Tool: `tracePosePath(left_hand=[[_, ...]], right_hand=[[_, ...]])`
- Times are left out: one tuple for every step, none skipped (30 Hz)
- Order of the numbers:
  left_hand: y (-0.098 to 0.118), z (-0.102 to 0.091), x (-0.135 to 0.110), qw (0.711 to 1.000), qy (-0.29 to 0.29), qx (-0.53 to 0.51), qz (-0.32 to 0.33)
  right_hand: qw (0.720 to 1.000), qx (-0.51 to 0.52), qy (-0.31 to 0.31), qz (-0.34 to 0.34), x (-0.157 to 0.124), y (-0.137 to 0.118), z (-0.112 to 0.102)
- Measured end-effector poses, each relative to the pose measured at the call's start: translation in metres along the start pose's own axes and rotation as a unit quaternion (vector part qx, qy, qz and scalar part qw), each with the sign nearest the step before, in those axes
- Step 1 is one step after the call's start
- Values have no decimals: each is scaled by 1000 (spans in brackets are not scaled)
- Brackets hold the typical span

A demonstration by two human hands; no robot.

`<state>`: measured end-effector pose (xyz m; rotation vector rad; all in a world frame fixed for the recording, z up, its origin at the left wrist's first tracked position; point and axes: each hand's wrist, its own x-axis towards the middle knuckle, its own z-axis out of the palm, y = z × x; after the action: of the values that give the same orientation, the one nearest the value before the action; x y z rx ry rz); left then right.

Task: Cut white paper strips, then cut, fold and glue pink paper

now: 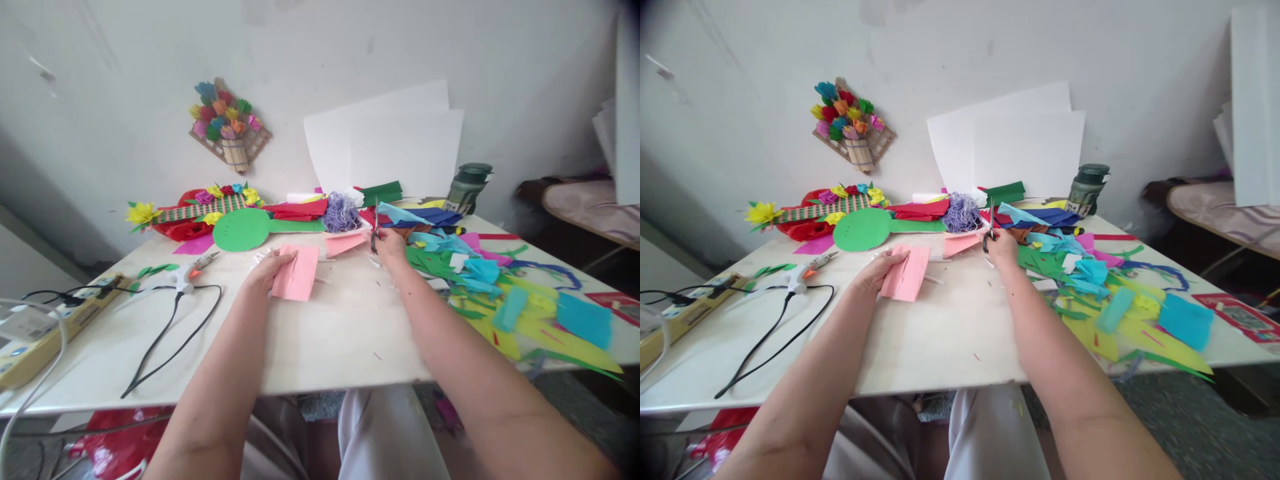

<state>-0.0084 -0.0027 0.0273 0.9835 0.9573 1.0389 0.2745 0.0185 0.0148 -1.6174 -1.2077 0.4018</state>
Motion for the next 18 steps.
tracePosePath(left_hand=[[0, 1, 0, 1000, 6, -1, 3], [1, 1, -1, 1000, 9, -2, 6], [1, 2, -1, 1000, 11, -4, 10], [1, 2, -2, 1000, 11, -6, 14], [2, 3, -3, 1000, 11, -8, 17], [2, 3, -3, 1000, 10, -10, 19], [2, 3, -4, 1000, 10, -12, 20], [2, 4, -4, 1000, 12, -13, 21], [2, 4, -4, 1000, 14, -13, 23], [2, 4, -4, 999, 16, -14, 26], [2, 3, -4, 999, 18, -15, 29], [2, 3, -4, 999, 21, -16, 33], [2, 3, -3, 999, 24, -18, 36], [1, 3, -2, 999, 27, -19, 38], [1, 2, -2, 999, 30, -21, 39], [0, 2, -1, 998, 33, -22, 40], [0, 2, 0, 998, 35, -24, 41], [0, 2, 0, 998, 37, -25, 42]], right_hand=[[1000, -13, 3, 8, 0, 0, -2], [1000, -21, 1, 20, -1, -1, -3], [999, -31, -5, 30, -1, -2, -3], [998, -46, -10, 37, -2, -3, -3], [997, -69, -14, 40, -3, -5, -4], [994, -97, -13, 39, -3, -7, -5], [991, -127, -8, 34, -3, -9, -6], [987, -157, 1, 28, -3, -11, -8], [982, -187, 10, 22, -3, -13, -11], [976, -215, 18, 17, -3, -14, -14], [970, -243, 23, 9, -3, -16, -18], [962, -271, 22, 1, -3, -16, -22], [954, -300, 17, -5, -3, -17, -26], [945, -327, 9, -10, -2, -17, -30], [936, -351, -2, -10, -2, -17, -33], [929, -371, -12, -6, -2, -16, -35], [922, -386, -22, 1, -1, -15, -37], [917, -397, -30, 11, 0, -14, -38]])
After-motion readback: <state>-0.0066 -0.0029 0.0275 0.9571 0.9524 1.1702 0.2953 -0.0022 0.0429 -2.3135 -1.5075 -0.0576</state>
